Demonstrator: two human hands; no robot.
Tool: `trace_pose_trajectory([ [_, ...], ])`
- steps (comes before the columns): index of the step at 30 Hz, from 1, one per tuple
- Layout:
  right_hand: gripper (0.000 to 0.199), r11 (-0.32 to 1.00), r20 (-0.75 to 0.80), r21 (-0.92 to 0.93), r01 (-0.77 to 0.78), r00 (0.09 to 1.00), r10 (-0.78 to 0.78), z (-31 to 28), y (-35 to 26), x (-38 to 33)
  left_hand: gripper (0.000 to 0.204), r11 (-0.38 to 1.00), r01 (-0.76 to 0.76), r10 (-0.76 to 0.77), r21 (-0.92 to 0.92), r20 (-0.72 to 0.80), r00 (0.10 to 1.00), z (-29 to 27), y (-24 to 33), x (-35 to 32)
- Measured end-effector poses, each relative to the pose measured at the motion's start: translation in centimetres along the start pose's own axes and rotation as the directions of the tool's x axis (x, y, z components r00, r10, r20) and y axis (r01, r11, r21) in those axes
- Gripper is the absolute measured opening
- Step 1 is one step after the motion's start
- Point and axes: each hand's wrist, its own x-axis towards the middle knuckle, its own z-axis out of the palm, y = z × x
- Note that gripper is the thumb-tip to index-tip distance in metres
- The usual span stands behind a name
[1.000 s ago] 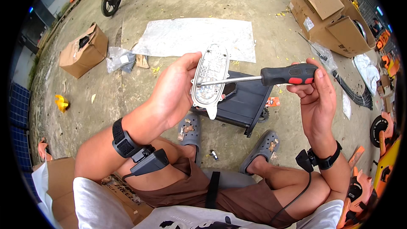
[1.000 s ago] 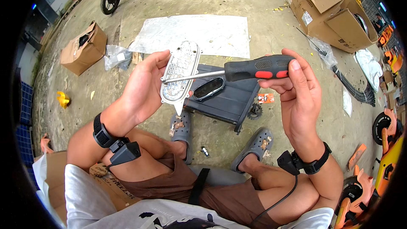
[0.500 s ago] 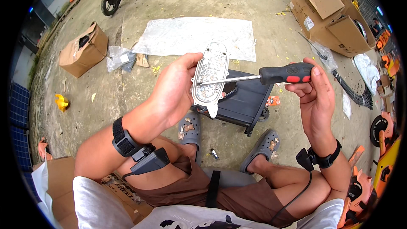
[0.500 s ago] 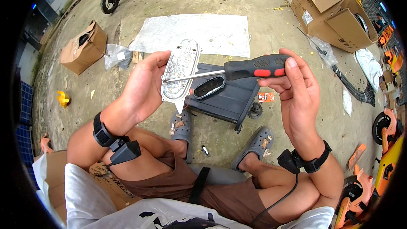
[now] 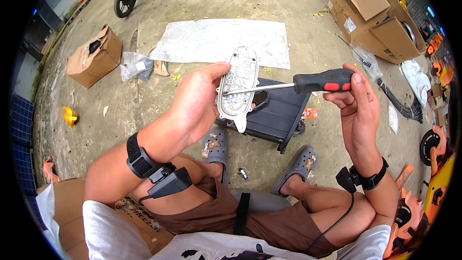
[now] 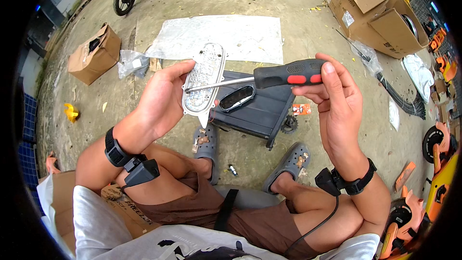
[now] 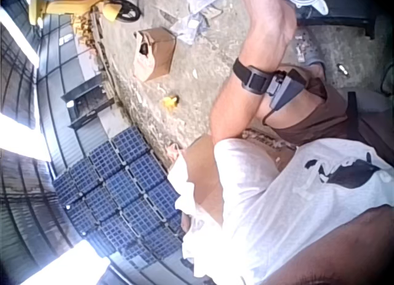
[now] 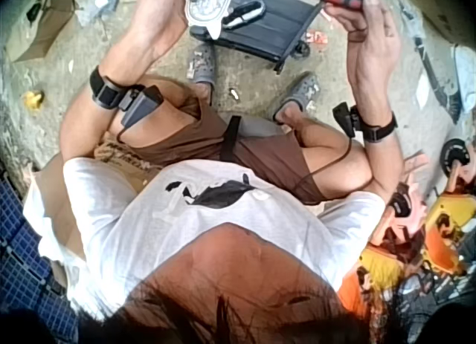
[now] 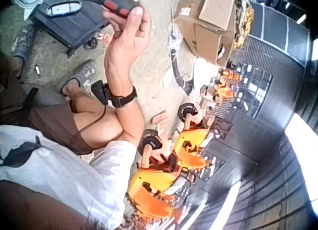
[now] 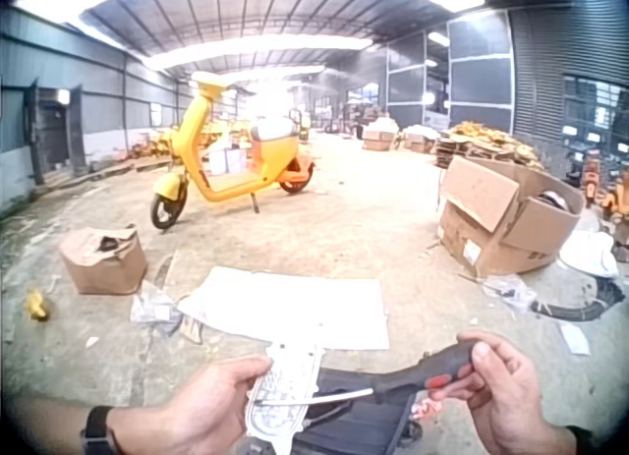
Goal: The person removes a clear plastic cover and an internal circuit board from a black housing using a screwdriver.
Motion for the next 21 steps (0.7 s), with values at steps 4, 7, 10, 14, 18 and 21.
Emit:
trace_pose_trajectory([
  [4,0.041,1.0,-0.007,0.009,-0.011,1.0,0.011,0.13,0.04,0.01,0.034,1.0,-0.013,0.013,-0.018,-0.002,1.0,0.0,0.11,-0.07],
  [7,0.041,1.0,-0.005,0.009,-0.014,1.0,0.014,0.08,0.09,0.01,0.035,0.999,-0.033,0.033,0.015,0.011,0.999,-0.32,-0.13,0.21],
  [10,0.041,1.0,-0.001,0.012,-0.022,1.0,0.022,0.03,0.05,0.0,0.034,0.999,-0.044,0.043,0.023,0.025,0.999,-0.18,-0.01,0.08],
  [14,0.041,0.999,-0.002,0.026,-0.033,0.999,0.033,-0.07,0.14,0.07,0.033,0.999,-0.046,0.046,0.016,0.028,0.999,-0.16,-0.01,0.05],
  [18,0.041,0.998,0.001,0.039,-0.044,0.999,0.044,-0.09,0.17,0.11,0.034,0.999,-0.033,0.033,0.01,0.035,0.999,-0.16,0.03,0.04],
  [21,0.041,0.998,0.005,0.044,-0.051,0.999,0.051,-0.12,0.18,0.15,0.035,1.0,-0.03,0.03,0.007,0.035,0.999,-0.09,0.05,-0.04],
])
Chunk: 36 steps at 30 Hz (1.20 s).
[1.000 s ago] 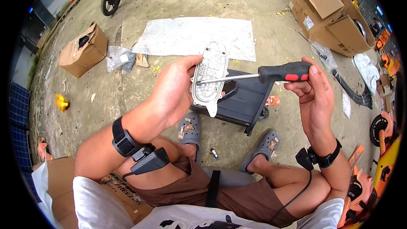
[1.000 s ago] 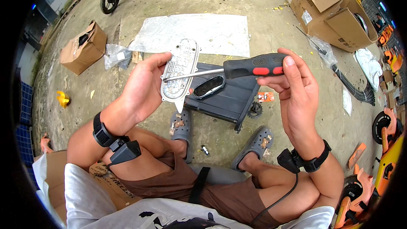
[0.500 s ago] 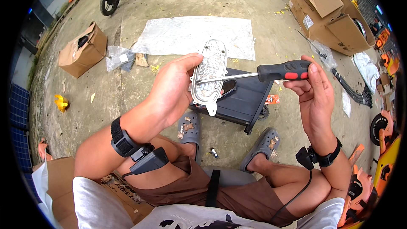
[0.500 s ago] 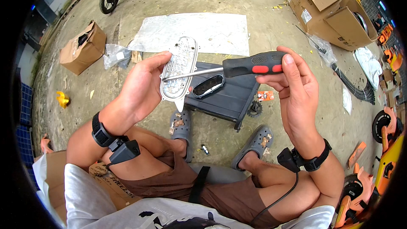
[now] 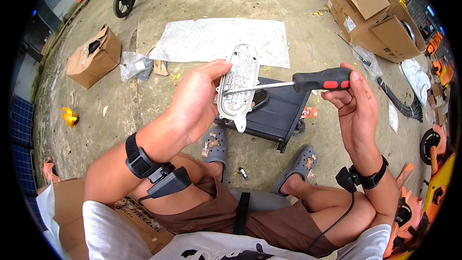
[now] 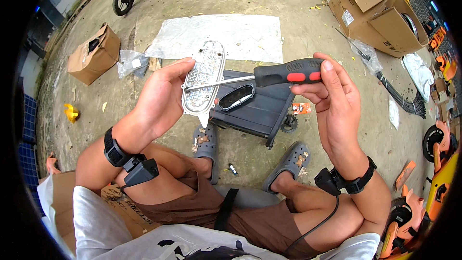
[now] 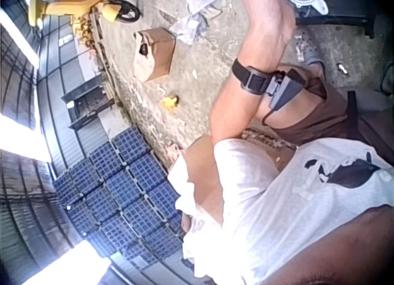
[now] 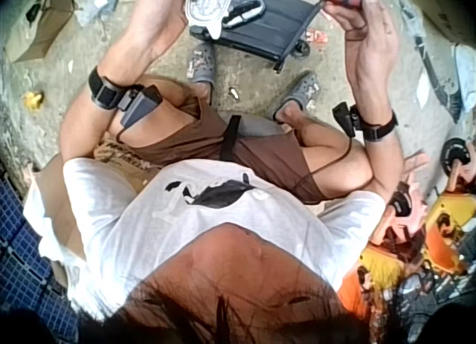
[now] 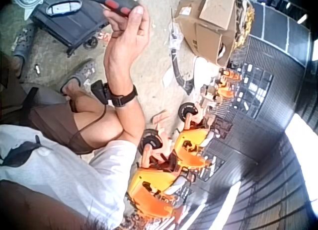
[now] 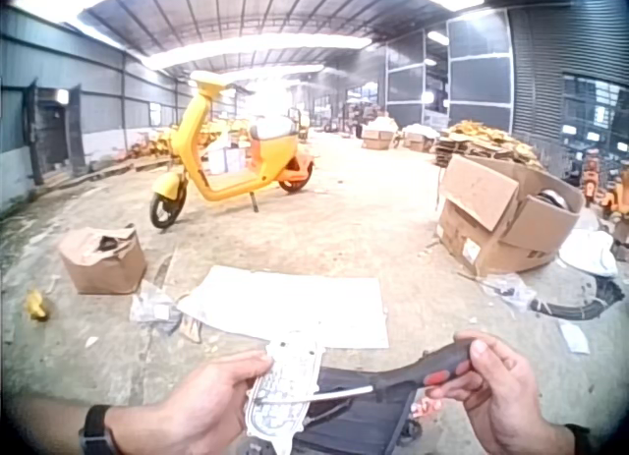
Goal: The person removes a clear plastic cover and an internal circuit board from a black housing using a screwdriver.
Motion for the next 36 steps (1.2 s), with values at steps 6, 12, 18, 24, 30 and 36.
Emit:
trace_pose_trajectory([
  [6,0.042,1.0,0.0,-0.014,0.01,1.0,-0.01,0.0,0.0,0.0,0.036,1.0,0.003,-0.003,0.002,0.0,1.0,-0.2,-0.1,0.1],
  [12,0.041,0.998,-0.004,-0.031,0.058,0.998,-0.058,-0.1,-0.2,0.0,0.034,1.0,0.0,0.0,0.005,0.004,1.0,-0.2,-0.1,0.0],
  [18,0.041,0.995,-0.007,-0.035,0.089,0.996,-0.089,0.1,-0.6,-0.2,0.032,1.0,0.005,-0.005,0.018,0.014,1.0,-0.3,-0.2,0.1],
  [24,0.041,0.973,-0.012,-0.063,0.223,0.975,-0.224,-0.1,-1.7,-0.3,0.032,1.0,-0.006,0.006,0.019,0.01,1.0,-0.3,-0.2,0.1],
  [30,0.044,0.902,0.143,-0.153,0.405,0.912,-0.385,-0.2,-3.1,-1.1,0.03,1.0,0.006,-0.006,-0.024,0.007,1.0,-0.2,-0.2,-0.1],
  [36,0.046,0.855,0.189,-0.215,0.472,0.879,-0.438,0.2,-3.2,-1.7,0.031,0.999,0.01,-0.01,0.037,-0.007,1.0,0.0,-0.2,-0.1],
])
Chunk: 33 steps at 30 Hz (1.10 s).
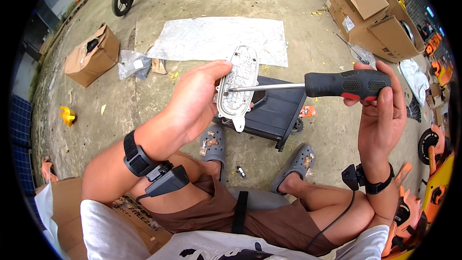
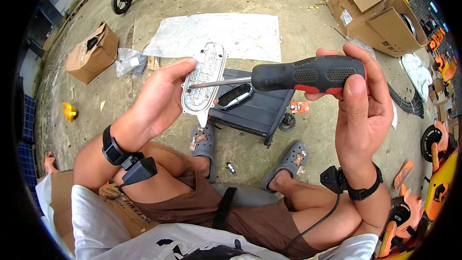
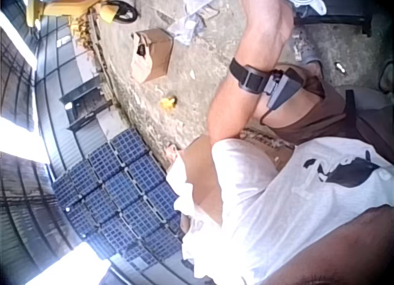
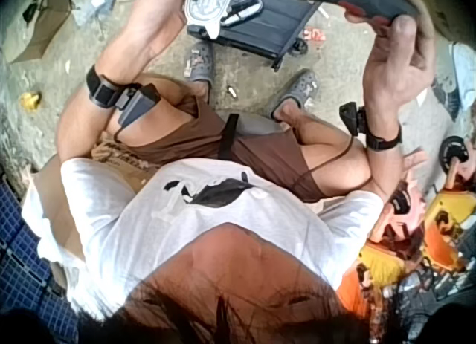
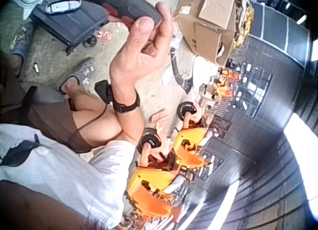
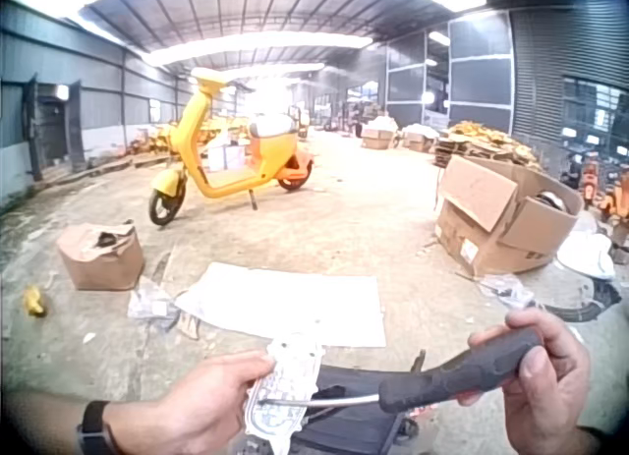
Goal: The person removes a clear plastic cover and an internal circuit board from a black housing using a screwdriver.
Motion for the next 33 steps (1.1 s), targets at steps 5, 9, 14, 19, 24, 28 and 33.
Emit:
trace_pose_trajectory([
  [5,0.045,1.0,0.032,0.005,0.011,0.999,-0.011,-0.1,0.2,-0.1,0.031,1.0,0.001,-0.001,0.013,0.008,1.0,-0.2,-0.1,0.1],
  [9,0.045,1.0,0.027,-0.001,-0.002,1.0,0.002,0.0,0.2,-0.2,0.03,1.0,-0.002,0.002,0.012,0.006,1.0,-0.1,-0.1,0.0],
  [14,0.045,1.0,0.035,-0.013,0.004,0.999,-0.004,-0.1,0.1,-0.3,0.03,0.999,-0.013,0.013,0.034,-0.001,1.0,-0.1,-0.1,0.1],
  [19,0.046,0.999,0.047,-0.045,0.026,0.999,-0.024,0.2,0.0,-0.3,0.028,0.998,-0.025,0.025,0.056,-0.004,1.0,-0.4,-0.3,0.3],
  [24,0.05,0.991,0.103,-0.11,0.075,0.993,-0.064,0.3,-0.6,-0.6,0.027,0.996,-0.029,0.029,0.087,0.0,1.0,-0.6,-0.5,0.4],
  [28,0.053,0.971,0.216,-0.159,0.181,0.966,-0.144,-0.1,-0.8,-0.5,0.026,0.996,-0.001,0.002,0.091,-0.013,1.0,-0.8,-0.6,0.4],
  [33,0.056,0.948,0.32,-0.166,0.273,0.924,-0.21,-0.2,-0.8,-0.5,0.025,0.994,0.002,0.0,0.106,-0.025,1.0,-0.8,-0.6,0.3],
])
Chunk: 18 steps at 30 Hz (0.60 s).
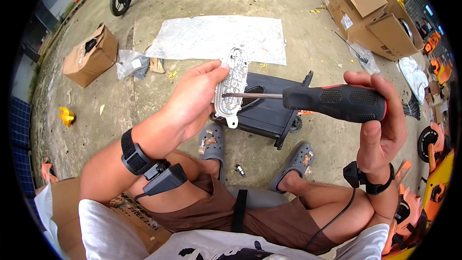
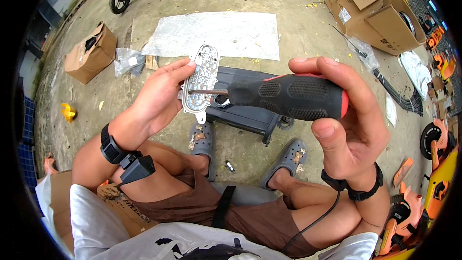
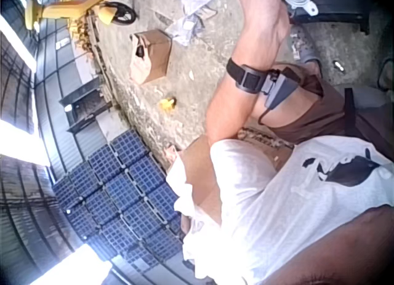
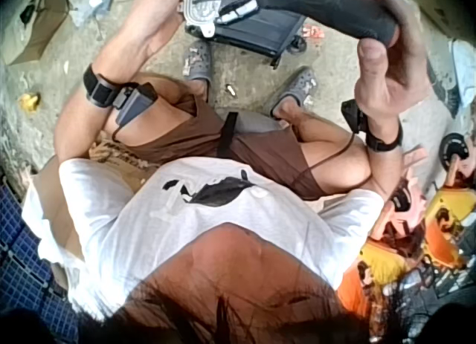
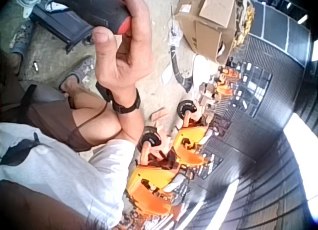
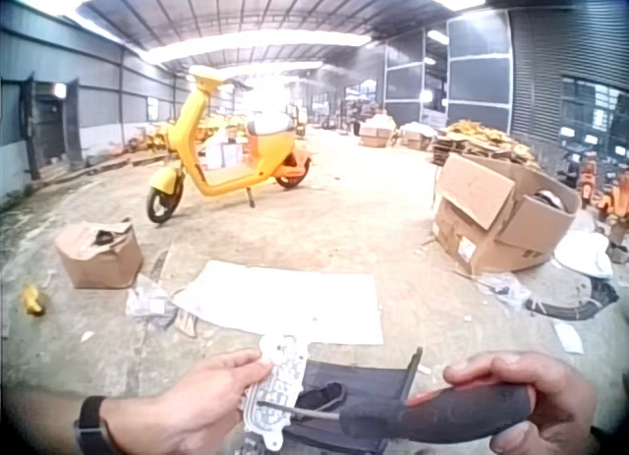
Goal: The person removes a clear plastic cover and an internal circuit board from a black housing using a screwdriver.
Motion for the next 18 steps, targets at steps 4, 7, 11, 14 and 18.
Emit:
trace_pose_trajectory([
  [4,0.058,0.999,0.045,-0.027,0.033,0.998,-0.032,-0.2,0.0,0.0,0.025,1.0,-0.002,0.002,0.0,-0.035,0.999,0.4,0.0,0.0],
  [7,0.059,0.999,0.045,-0.045,0.03,0.999,-0.028,-0.1,-0.1,0.0,0.025,1.0,-0.005,0.005,0.0,-0.027,1.0,0.3,-0.1,0.0],
  [11,0.062,0.995,0.042,-0.1,-0.026,0.999,0.03,0.0,-0.6,0.1,0.024,1.0,-0.006,0.007,0.022,-0.026,1.0,-0.1,-0.2,0.2],
  [14,0.057,0.997,0.012,-0.073,-0.02,1.0,0.021,0.0,-0.2,0.1,0.026,1.0,-0.001,0.001,0.019,-0.009,1.0,0.1,-0.3,0.0],
  [18,0.05,0.995,-0.088,-0.084,0.054,0.994,-0.061,0.4,0.9,-0.2,0.028,1.0,0.023,-0.023,0.004,0.021,1.0,0.2,-0.2,-0.1],
])
